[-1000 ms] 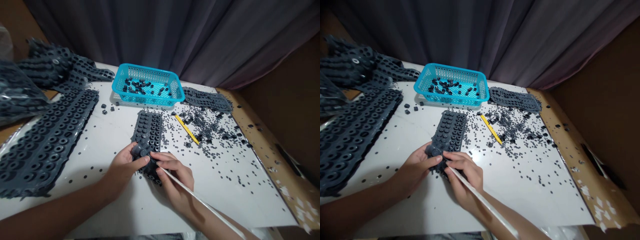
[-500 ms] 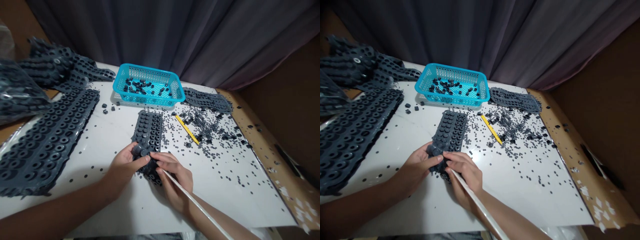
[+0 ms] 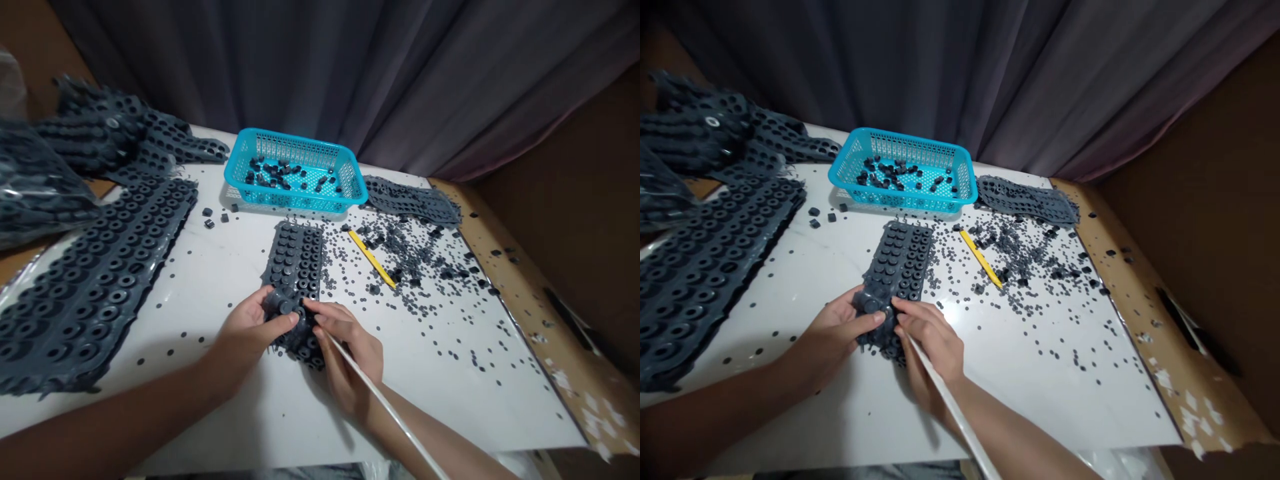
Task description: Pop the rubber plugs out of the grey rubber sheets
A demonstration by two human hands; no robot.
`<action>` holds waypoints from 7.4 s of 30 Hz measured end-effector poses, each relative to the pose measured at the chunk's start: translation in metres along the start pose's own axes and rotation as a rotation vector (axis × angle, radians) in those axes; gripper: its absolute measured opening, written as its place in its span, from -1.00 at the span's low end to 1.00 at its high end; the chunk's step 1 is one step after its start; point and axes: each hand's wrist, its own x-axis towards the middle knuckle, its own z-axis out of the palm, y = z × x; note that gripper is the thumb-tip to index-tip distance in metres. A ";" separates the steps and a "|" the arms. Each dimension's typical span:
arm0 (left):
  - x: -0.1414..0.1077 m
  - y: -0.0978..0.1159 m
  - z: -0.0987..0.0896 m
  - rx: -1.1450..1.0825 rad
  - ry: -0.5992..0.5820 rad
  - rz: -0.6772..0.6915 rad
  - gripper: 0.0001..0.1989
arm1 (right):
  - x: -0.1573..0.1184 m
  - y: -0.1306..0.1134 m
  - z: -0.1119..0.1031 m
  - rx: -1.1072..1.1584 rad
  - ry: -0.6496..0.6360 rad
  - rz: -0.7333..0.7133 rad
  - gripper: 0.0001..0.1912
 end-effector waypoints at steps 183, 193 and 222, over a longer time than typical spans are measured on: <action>-0.017 0.018 0.015 -0.092 -0.091 -0.246 -0.65 | 0.001 -0.008 -0.009 0.300 0.004 0.214 -0.93; -0.013 0.011 0.012 -0.026 -0.007 -0.223 -0.70 | 0.000 -0.009 -0.008 0.260 -0.030 0.178 -0.89; -0.012 0.007 0.006 0.032 0.002 -0.202 -0.62 | 0.001 -0.010 -0.007 0.250 -0.030 0.171 -0.86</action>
